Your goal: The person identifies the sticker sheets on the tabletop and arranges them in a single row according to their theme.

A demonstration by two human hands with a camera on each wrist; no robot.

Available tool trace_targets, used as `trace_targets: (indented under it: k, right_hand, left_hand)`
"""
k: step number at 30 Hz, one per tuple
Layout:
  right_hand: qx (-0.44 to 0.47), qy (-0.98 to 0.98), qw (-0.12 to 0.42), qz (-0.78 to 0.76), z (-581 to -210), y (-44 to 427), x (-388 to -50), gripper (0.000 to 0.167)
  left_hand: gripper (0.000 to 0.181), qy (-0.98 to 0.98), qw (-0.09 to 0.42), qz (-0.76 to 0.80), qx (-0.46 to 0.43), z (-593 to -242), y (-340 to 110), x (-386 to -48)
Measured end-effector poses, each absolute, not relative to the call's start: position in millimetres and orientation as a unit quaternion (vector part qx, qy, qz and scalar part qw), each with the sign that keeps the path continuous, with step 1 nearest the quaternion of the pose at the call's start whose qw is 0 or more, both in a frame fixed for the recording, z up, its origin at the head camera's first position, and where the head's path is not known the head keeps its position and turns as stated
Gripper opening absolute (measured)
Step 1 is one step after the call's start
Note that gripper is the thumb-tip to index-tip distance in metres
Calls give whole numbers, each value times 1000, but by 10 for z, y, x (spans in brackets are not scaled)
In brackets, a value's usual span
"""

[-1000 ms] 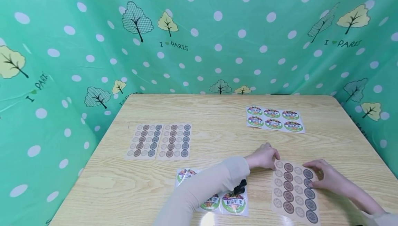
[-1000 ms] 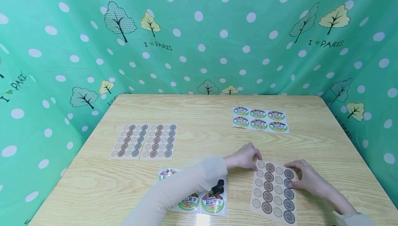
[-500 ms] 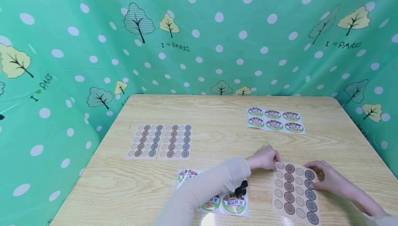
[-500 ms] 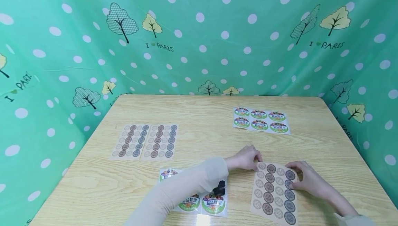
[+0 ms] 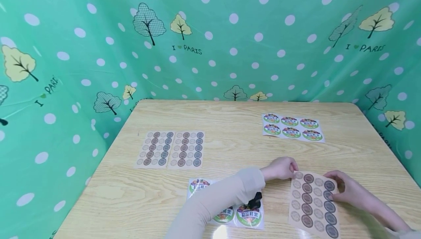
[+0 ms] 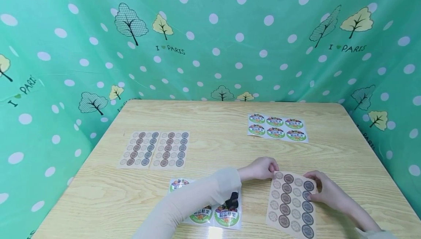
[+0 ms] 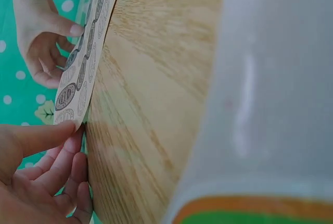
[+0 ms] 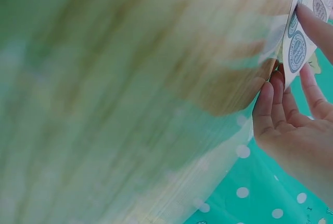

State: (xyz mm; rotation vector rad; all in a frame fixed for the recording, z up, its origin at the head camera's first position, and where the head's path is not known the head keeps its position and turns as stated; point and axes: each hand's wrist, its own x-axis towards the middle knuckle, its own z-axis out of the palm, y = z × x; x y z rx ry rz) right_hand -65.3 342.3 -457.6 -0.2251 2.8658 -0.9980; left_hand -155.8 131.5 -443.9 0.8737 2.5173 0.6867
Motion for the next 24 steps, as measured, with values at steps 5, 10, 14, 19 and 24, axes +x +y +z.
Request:
trace_targets:
  k: [5,10,14,19,24]
  right_hand:
    - [-76,935,60,-341,-4573,3429,-647,61]
    - [-98,920,62,-374,-4566,3451,-646,49]
    - [-87,920,63,-377,-4534,3465,-659,39]
    - [-56,912,106,-391,-4473,3465,-693,36]
    - [-71,882,134,-446,-4435,3481,-741,29]
  left_hand:
    - [19,892,197,275,300,-4449,1303,-1560]
    - [21,880,217,319,276,-4441,1291,-1550]
    - [22,864,240,365,251,-4435,1277,-1538]
    - [26,841,259,419,223,-4449,1235,-1538]
    - [25,796,294,502,170,-4451,1173,-1551]
